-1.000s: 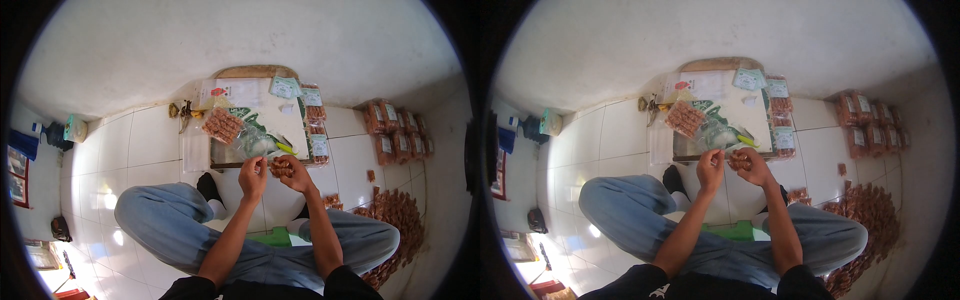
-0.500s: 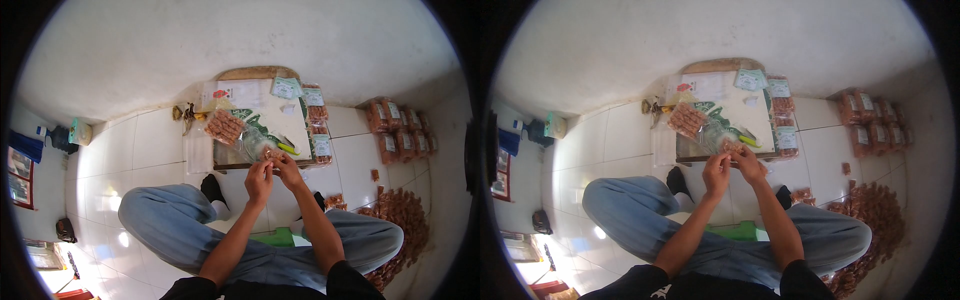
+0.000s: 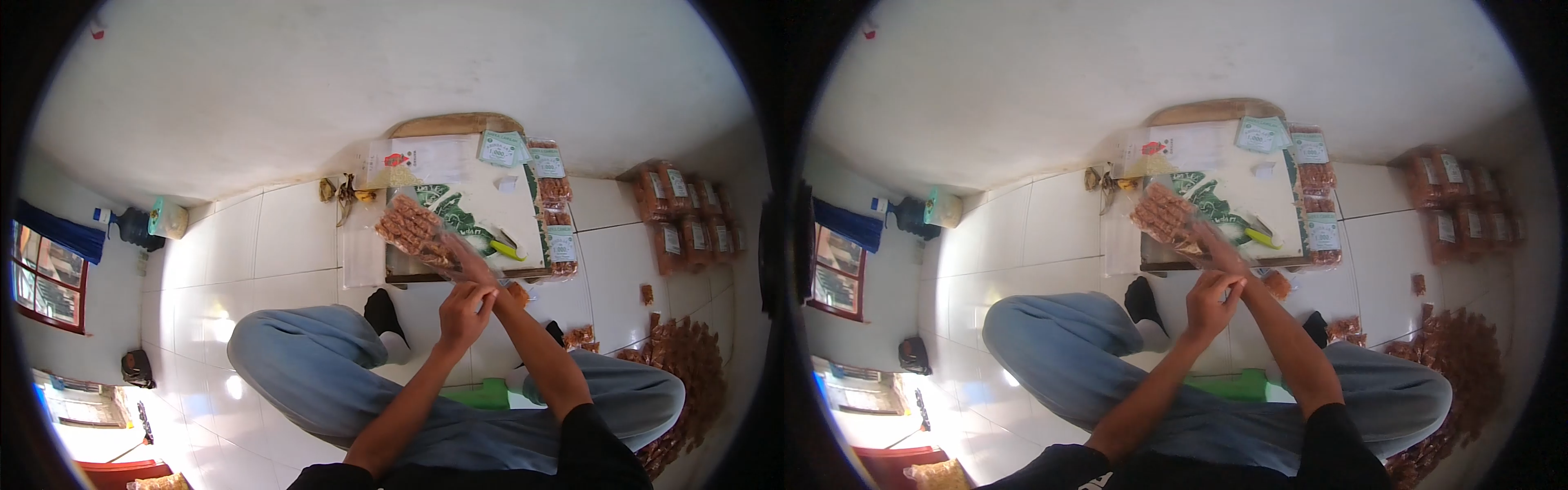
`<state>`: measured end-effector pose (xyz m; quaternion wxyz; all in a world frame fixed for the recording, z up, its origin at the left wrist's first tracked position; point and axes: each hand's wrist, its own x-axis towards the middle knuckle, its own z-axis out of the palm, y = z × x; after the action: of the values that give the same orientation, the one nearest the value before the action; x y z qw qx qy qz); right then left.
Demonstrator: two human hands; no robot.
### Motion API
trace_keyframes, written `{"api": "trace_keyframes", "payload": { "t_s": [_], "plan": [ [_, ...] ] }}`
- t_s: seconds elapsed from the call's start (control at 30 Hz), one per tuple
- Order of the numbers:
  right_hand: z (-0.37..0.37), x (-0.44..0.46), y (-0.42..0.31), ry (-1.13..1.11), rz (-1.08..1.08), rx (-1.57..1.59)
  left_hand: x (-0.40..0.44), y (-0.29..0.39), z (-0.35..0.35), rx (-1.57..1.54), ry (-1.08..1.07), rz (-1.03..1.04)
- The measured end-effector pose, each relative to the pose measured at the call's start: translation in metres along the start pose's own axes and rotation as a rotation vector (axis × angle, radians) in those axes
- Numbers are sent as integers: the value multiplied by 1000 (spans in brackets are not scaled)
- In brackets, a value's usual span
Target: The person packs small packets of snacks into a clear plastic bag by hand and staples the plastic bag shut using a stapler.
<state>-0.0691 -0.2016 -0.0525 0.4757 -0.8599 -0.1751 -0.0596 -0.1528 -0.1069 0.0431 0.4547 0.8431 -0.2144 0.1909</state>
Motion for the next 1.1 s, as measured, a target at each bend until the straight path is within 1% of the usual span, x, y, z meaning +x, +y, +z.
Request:
{"api": "trace_keyframes", "payload": {
  "t_s": [0.03,0.07,0.1,0.17,0.2,0.23,0.27,0.33,0.37,0.4,0.47,0.5,0.57,0.6,0.67,0.7,0.77,0.8,0.83,0.9,0.93,1.0,1.03,1.1],
  "plan": [
    [-8,2,-11,16,-48,58,5,-5,-9,-14,-139,-20],
    [0,2,0,13,-50,65,15,-15,-16,39,-48,10],
    [15,1,23,3,44,420,26,-29,-21,92,45,37],
    [-2,-4,-3,17,-11,161,55,-73,-34,190,91,-103],
    [-11,-6,-18,29,-36,32,63,-93,-42,384,-11,-165],
    [-18,-8,-25,-18,-36,-24,69,-110,-50,579,-116,-225],
    [-23,-9,-30,-61,-37,-80,74,-122,-56,586,-115,-221],
    [-29,-13,-32,-77,-57,-63,83,-134,-67,702,-516,-265],
    [-31,-13,-32,-95,-71,-52,85,-139,-68,729,-620,-315],
    [-31,-14,-32,-89,-71,-48,84,-144,-67,734,-623,-311],
    [-31,-15,-31,-119,-78,8,77,-154,-61,621,-572,-314],
    [-32,-15,-36,-118,-73,10,75,-156,-60,622,-577,-314],
    [-34,-17,-44,-194,230,204,71,-159,-56,617,-557,-306],
    [-33,-17,-43,-194,233,204,71,-159,-55,616,-560,-306],
    [-32,-15,-39,-231,148,196,71,-158,-56,585,-529,-304],
    [-28,-15,-34,-232,149,197,70,-158,-55,585,-529,-305],
    [-20,-16,-23,-120,-44,157,68,-158,-55,582,-492,-284],
    [-19,-14,-25,-120,-42,157,67,-159,-54,582,-493,-284],
    [-20,-9,-32,-159,49,263,67,-160,-54,581,-478,-265],
    [-8,-9,-22,-193,146,370,64,-159,-52,579,-469,-245],
    [8,-6,-14,-108,60,427,64,-158,-52,587,-446,-227],
    [16,-9,-7,-16,-21,482,64,-152,-50,594,-429,-207],
    [-8,2,-49,-97,259,441,65,-147,-50,581,-415,-213],
    [-18,3,-71,-178,541,396,63,-148,-49,567,-405,-219]
  ]
}}
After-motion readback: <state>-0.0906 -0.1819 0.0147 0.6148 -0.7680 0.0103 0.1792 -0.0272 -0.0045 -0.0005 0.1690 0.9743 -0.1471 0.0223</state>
